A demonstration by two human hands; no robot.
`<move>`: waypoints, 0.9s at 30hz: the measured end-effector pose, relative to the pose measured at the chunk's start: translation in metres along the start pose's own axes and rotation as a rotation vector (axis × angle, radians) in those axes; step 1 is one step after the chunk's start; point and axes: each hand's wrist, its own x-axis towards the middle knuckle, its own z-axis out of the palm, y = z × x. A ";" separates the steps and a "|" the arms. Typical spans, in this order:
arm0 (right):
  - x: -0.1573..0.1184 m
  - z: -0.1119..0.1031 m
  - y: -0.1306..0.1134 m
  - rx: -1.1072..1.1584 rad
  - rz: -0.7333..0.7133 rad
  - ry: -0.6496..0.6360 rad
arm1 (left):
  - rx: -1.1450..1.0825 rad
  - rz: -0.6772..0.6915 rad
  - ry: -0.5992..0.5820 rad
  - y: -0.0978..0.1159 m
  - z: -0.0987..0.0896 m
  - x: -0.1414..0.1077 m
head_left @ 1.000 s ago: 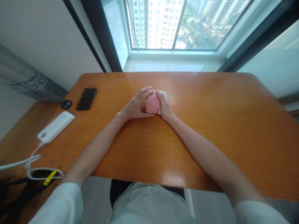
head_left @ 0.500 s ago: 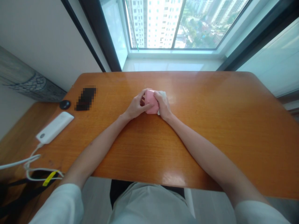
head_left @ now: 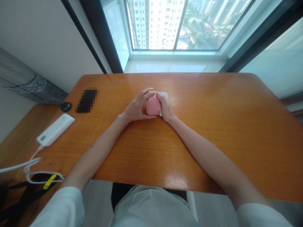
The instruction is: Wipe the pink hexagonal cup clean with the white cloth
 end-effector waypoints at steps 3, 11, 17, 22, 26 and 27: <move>0.000 0.000 0.004 0.040 0.008 -0.026 | 0.003 -0.013 0.037 0.005 0.003 0.001; 0.000 -0.003 0.016 0.051 -0.037 -0.051 | -0.218 -0.305 0.097 0.015 0.010 0.008; -0.005 -0.001 0.004 -0.031 -0.051 -0.026 | -0.363 -0.404 0.081 0.013 0.018 0.005; -0.001 0.000 0.000 -0.049 -0.040 0.006 | -0.184 -0.175 0.085 0.004 0.009 0.002; 0.002 0.000 0.001 -0.044 -0.011 0.029 | 0.035 -0.010 -0.061 -0.004 -0.001 0.000; 0.003 0.000 0.002 -0.039 -0.009 0.025 | 0.064 0.000 -0.071 -0.004 -0.002 -0.001</move>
